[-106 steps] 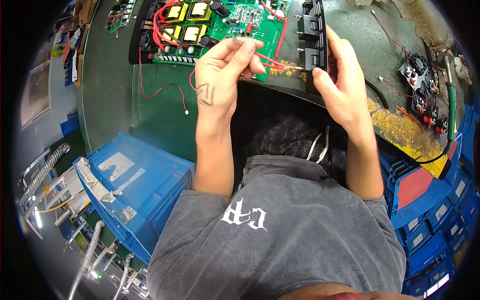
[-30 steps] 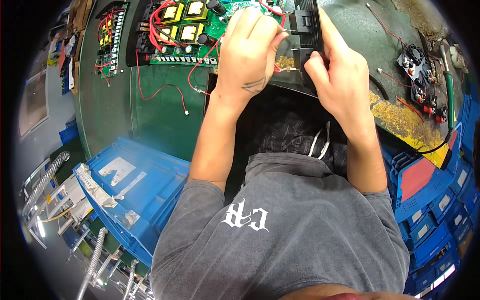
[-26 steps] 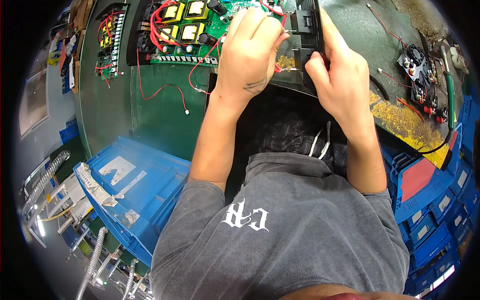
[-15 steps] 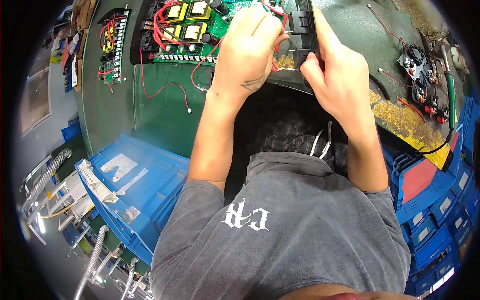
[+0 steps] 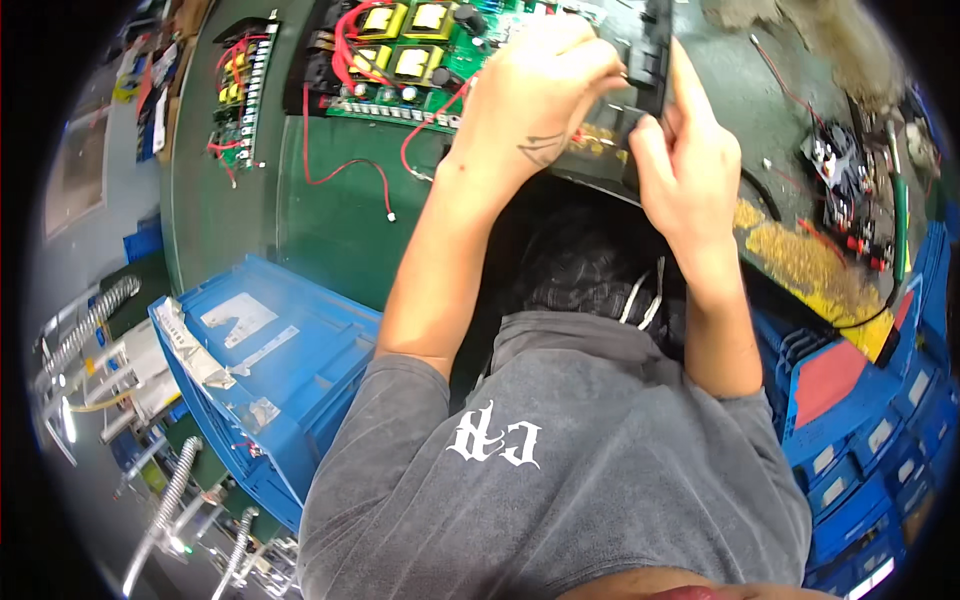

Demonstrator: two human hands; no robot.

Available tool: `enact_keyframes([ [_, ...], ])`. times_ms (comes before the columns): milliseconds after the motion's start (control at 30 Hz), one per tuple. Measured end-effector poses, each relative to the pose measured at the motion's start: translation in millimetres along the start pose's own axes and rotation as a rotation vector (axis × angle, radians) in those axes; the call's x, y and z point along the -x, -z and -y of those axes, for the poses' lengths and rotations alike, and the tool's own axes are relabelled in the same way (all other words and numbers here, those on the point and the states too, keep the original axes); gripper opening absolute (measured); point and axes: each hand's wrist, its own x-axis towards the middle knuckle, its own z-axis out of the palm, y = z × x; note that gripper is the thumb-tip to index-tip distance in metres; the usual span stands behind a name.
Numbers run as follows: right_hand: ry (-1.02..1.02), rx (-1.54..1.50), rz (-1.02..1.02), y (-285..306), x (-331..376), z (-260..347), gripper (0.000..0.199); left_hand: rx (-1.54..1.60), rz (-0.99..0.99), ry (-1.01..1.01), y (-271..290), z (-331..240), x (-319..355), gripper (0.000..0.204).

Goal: The recorder is assembling and inspecting electronic components on a circuit board, using pliers to manipulate wires and parts.

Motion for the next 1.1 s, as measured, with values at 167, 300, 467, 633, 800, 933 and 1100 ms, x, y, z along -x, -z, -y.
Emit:
enact_keyframes([
  [167, -0.131, -0.013, 0.006, 11, -7, -12, 0.066, 0.118, -0.042, 0.113, 14, -2, 0, 0.016],
  [300, -0.145, -0.046, 0.035, 17, -2, -14, 0.063, 0.073, -0.219, 0.236, 53, -2, 5, 0.011],
  [467, -0.101, -0.159, -0.025, 29, 19, 2, 0.065, 0.141, -0.648, 0.47, 106, 50, -10, 0.021],
  [633, 0.027, -0.17, 0.0, 44, 37, 3, 0.069, 0.6, -1.208, 0.853, 167, 164, -14, 0.026],
  [800, 0.086, -0.259, 0.084, 67, 66, -9, 0.06, -0.097, -1.081, 1.014, 199, 332, 21, 0.029],
  [933, -0.128, -0.359, -0.054, 106, 102, -26, 0.041, -0.764, -0.253, 1.357, 223, 410, 55, 0.054],
  [1100, -0.174, -0.436, -0.249, 135, 114, -41, 0.034, -0.887, 0.078, 1.051, 360, 455, 67, 0.067],
])
